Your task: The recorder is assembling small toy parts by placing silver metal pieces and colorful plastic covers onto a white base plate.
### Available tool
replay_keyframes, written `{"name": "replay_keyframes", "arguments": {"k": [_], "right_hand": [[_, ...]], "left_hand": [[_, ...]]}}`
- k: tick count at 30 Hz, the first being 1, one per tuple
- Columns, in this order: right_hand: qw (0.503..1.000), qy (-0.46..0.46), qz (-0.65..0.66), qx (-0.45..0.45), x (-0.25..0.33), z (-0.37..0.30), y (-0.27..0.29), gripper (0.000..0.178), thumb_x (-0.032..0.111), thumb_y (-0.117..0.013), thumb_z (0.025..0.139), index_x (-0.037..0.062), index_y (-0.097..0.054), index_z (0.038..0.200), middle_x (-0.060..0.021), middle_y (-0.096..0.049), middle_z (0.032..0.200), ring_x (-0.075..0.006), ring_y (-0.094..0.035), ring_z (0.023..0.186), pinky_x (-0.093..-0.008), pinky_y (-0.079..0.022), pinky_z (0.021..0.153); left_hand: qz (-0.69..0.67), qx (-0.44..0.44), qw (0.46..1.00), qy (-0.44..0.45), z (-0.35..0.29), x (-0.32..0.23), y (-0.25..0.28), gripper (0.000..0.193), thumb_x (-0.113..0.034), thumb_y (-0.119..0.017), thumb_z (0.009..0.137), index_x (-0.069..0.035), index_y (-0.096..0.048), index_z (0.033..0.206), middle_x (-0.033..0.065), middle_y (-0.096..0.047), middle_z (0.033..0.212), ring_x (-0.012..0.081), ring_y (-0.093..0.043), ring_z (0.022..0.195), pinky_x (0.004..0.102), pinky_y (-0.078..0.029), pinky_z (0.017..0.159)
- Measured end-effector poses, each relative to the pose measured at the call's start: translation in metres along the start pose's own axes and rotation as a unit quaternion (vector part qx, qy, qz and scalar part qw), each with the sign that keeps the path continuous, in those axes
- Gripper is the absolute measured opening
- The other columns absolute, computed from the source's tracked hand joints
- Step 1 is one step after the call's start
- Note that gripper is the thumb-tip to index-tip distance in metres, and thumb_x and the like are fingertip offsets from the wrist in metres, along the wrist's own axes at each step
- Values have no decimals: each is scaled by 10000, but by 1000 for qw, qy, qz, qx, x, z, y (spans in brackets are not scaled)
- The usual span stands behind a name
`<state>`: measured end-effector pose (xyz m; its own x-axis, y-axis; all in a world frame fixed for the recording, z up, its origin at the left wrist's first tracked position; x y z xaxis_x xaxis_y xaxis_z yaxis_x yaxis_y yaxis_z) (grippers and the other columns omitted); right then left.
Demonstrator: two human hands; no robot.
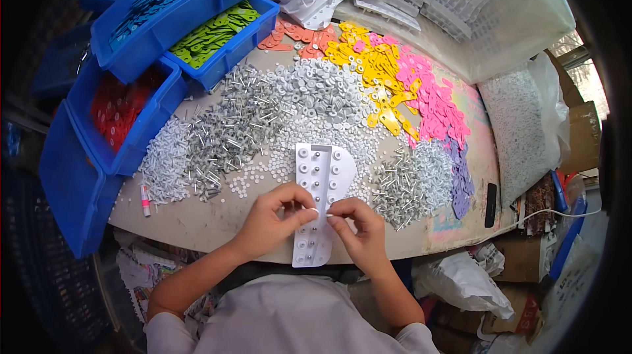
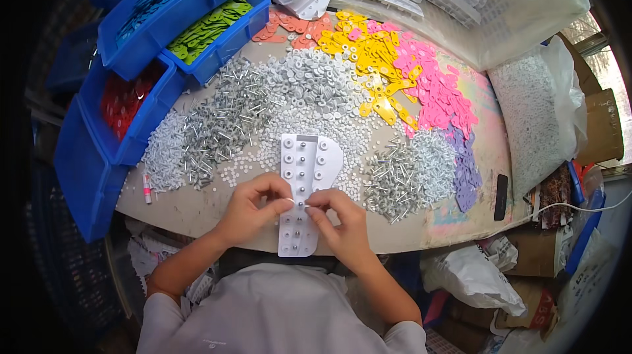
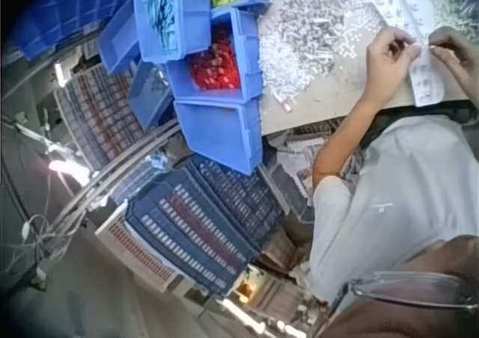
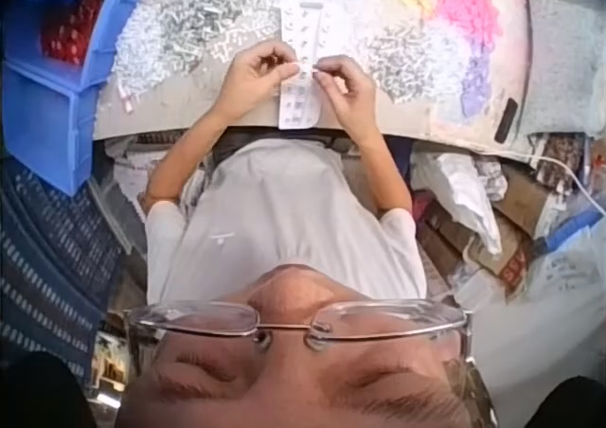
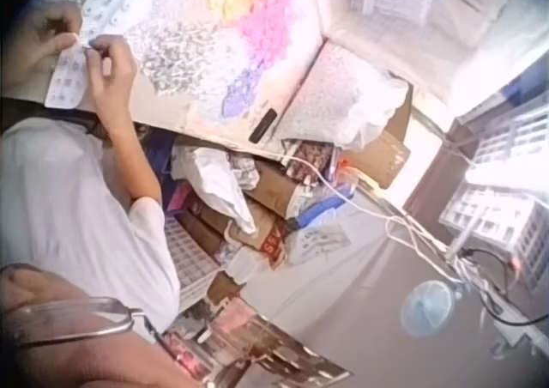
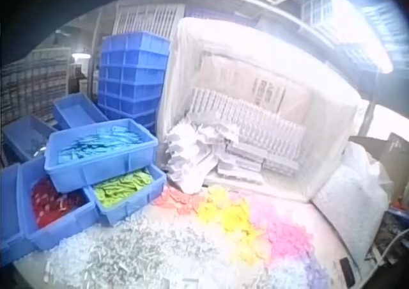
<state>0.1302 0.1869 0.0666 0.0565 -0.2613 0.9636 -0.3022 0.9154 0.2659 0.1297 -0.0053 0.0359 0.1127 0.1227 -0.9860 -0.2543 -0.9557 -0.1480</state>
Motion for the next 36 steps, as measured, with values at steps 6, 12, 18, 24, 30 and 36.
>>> {"name": "replay_keyframes", "arguments": {"k": [6,12,18,24,30,36], "right_hand": [[984,40,-163,-61,-3,0,18,112,-21,-708,913,-5,-714,1023,-98,-697,1008,-197,-660,876,-319,-523,774],[982,47,-182,-23,-4,-3,5,116,-35,-714,893,-1,-726,1003,-119,-691,964,-234,-682,891,-328,-533,789],[979,46,-195,-36,-13,-2,-2,100,-17,-718,912,-5,-710,1011,-120,-674,939,-245,-682,855,-331,-532,758],[989,-7,-139,-60,-26,-8,-6,76,-8,-715,937,-22,-670,998,-140,-648,935,-259,-651,813,-339,-525,739],[930,175,-309,-94,-24,-16,-12,190,-4,-781,850,-1,-696,1020,-133,-631,953,-319,-638,875,-396,-531,728],[928,202,-297,-101,-22,-13,-10,186,-55,-793,813,-7,-708,971,-128,-641,932,-297,-643,838,-391,-526,690]], "left_hand": [[99,-45,994,27,-11,-4,25,83,-13,-764,912,-22,-735,989,10,-695,952,92,-620,878,254,-487,788],[243,-3,964,-109,-14,-5,8,122,-40,-792,856,-37,-774,976,56,-714,942,195,-633,867,319,-507,771],[304,-31,945,-118,-12,-4,-1,101,-59,-783,853,-49,-765,952,77,-689,916,259,-638,887,357,-518,775],[281,-53,955,-78,-9,-2,-3,80,-87,-751,885,-63,-726,957,66,-667,898,266,-634,874,384,-513,776],[442,-57,856,-260,-17,-10,-5,136,-117,-783,838,-79,-725,955,40,-650,894,243,-624,849,379,-493,736],[378,-14,890,-255,-9,-6,3,155,-66,-816,804,-70,-763,950,45,-650,861,250,-624,799,379,-491,710]]}}
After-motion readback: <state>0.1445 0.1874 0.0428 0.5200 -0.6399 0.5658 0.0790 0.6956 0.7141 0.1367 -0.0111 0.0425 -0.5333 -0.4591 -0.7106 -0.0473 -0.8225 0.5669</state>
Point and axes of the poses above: each hand's wrist, its own z-axis towards the middle knuckle, its own y-axis out of the back of the hand, x = y × z, the point moved 5 cm from there along z, towards the middle knuckle
